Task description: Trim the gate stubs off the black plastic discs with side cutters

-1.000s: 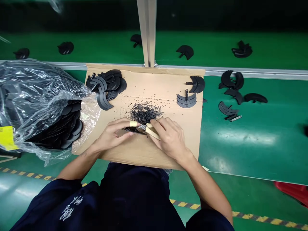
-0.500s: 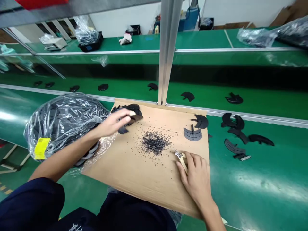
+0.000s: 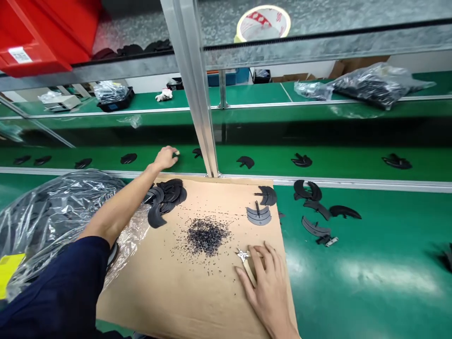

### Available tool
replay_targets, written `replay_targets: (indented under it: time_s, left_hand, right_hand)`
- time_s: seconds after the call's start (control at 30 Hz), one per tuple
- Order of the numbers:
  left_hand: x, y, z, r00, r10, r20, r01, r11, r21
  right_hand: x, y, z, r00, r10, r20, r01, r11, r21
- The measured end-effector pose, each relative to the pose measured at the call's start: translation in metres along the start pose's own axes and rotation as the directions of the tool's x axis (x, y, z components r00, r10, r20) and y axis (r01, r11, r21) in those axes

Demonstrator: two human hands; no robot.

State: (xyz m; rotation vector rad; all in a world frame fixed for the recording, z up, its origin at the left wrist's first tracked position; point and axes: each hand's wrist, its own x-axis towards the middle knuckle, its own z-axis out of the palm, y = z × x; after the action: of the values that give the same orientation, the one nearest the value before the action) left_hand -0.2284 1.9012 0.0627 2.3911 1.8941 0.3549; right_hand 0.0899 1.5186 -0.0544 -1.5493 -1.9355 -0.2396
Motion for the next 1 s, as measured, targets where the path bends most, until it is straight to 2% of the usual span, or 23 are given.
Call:
replay_targets:
  time_s: [0.13, 0.23, 0.33, 0.47, 0.57, 0.7, 0.73, 0.8, 0.87, 0.9, 1.0]
  left_hand:
    - [0.021, 0.047, 0.024, 0.995, 0.102, 0.015, -0.101, 0.991, -0.084]
    - [0.023, 0.067, 0.031, 0.995, 0.098, 0.03, -0.093, 0.985, -0.147]
    - [0.014, 0.07, 0.023, 0.998, 0.056, 0.012, -0.052, 0.973, -0.223]
    - [-0.011, 0.056, -0.006, 0.998, 0.03, -0.052, -0.047, 0.924, -0.379]
    - [-0.049, 0.043, -0.028, 0.994, 0.065, -0.086, -0.1, 0.842, -0.529]
    - [-0.134, 0.035, -0.04, 0.983, 0.177, -0.055, -0.163, 0.684, -0.711]
    - [-0.159, 0.035, -0.039, 0.975, 0.221, -0.024, -0.158, 0.611, -0.776]
    - [-0.207, 0.039, -0.035, 0.939, 0.337, 0.072, -0.065, 0.378, -0.924]
    - [-0.249, 0.043, -0.028, 0.891, 0.42, 0.171, 0.107, 0.171, -0.979]
    - [-0.266, 0.044, -0.024, 0.875, 0.433, 0.214, 0.19, 0.099, -0.977]
    - [-0.303, 0.047, -0.013, 0.868, 0.397, 0.299, 0.355, -0.074, -0.932]
  right_hand:
    - [0.0, 0.002, -0.001, 1.0, -0.011, 0.015, 0.01, 1.0, 0.015]
    - [-0.002, 0.002, -0.001, 1.0, -0.017, 0.014, 0.017, 1.0, 0.016]
    - [-0.003, 0.002, -0.003, 1.0, -0.006, 0.005, 0.006, 1.0, 0.022]
    - [0.001, -0.004, -0.009, 0.998, 0.008, -0.056, -0.004, 0.998, 0.065]
    - [0.016, -0.022, -0.014, 0.993, 0.026, -0.117, -0.007, 0.987, 0.159]
    - [0.05, -0.07, -0.018, 0.998, 0.022, -0.065, 0.006, 0.915, 0.403]
    - [0.058, -0.083, -0.018, 0.998, 0.032, -0.057, -0.003, 0.892, 0.451]
    - [0.073, -0.107, -0.016, 0.997, 0.075, -0.014, -0.054, 0.825, 0.563]
    - [0.083, -0.125, -0.012, 0.986, 0.136, 0.098, -0.165, 0.691, 0.704]
    - [0.085, -0.131, -0.01, 0.973, 0.156, 0.17, -0.231, 0.602, 0.764]
    - [0.087, -0.139, -0.007, 0.909, 0.142, 0.393, -0.418, 0.309, 0.854]
